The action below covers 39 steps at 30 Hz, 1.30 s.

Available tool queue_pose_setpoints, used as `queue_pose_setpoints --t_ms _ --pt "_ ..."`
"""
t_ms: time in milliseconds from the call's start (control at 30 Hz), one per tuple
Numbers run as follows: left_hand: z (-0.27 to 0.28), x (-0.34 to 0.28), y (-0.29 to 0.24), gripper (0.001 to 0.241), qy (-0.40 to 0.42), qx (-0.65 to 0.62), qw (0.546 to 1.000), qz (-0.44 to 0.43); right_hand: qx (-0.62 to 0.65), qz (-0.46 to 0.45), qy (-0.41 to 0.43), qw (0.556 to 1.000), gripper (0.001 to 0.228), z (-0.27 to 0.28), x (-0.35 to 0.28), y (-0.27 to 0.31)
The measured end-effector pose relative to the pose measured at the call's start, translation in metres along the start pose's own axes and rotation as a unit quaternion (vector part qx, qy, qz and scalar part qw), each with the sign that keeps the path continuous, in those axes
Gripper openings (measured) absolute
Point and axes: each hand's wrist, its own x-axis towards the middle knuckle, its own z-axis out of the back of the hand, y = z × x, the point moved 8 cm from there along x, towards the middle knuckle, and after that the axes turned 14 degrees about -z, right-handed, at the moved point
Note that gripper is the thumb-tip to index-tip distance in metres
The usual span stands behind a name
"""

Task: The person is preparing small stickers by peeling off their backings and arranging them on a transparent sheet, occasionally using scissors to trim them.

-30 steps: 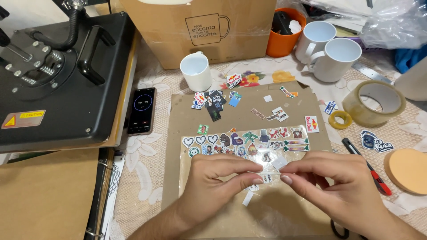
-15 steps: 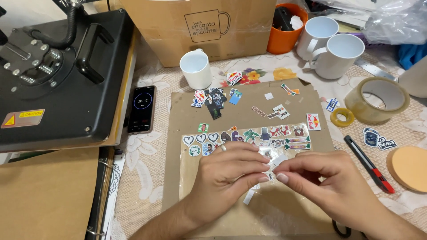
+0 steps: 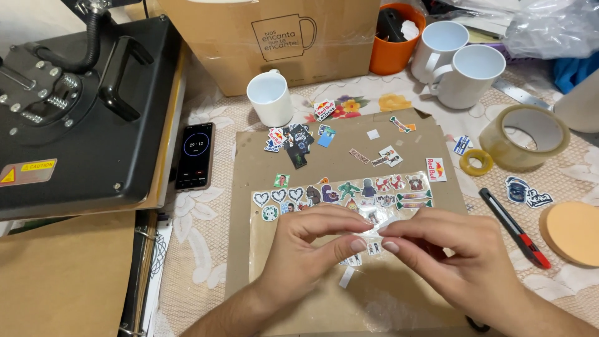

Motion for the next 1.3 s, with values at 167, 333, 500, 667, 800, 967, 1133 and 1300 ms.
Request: queue_pose_setpoints --t_ms 167,333,500,667,800,967,1133,1300 --pt "0.001 -0.001 0.003 0.012 -0.007 0.021 1.0 0.006 -0.096 -0.031 -0.027 0.995 0.033 0.015 -0.005 -0.014" --pt "0.018 0.0 -0.002 0.011 -0.041 0.009 0.999 0.031 -0.294 -0.179 -0.045 0.938 0.057 0.04 -0.034 -0.066" --pt "0.043 0.002 -0.02 0.02 -0.083 0.015 0.996 0.024 -0.557 -0.39 0.203 0.705 0.049 0.023 -0.118 -0.18" --pt "0.057 -0.01 -0.036 0.01 -0.11 0.021 0.994 -0.016 -0.48 -0.447 0.162 0.738 0.054 0.036 -0.141 -0.198" --pt "0.075 -0.033 -0.025 0.024 -0.135 0.012 0.989 0.064 -0.461 -0.467 0.134 0.742 0.059 0.045 -0.136 -0.217" --pt "0.077 -0.064 0.001 0.02 -0.17 -0.031 0.98 0.103 -0.47 -0.49 0.134 0.722 0.047 0.055 -0.125 -0.206" --pt "0.049 -0.081 0.026 0.014 -0.19 -0.107 0.965 0.144 -0.203 -0.374 -0.084 0.901 0.058 0.065 -0.133 -0.19" --pt "-0.01 -0.082 0.038 0.016 -0.148 -0.216 0.952 0.157 0.078 -0.124 0.023 0.989 0.057 0.007 -0.122 -0.113"
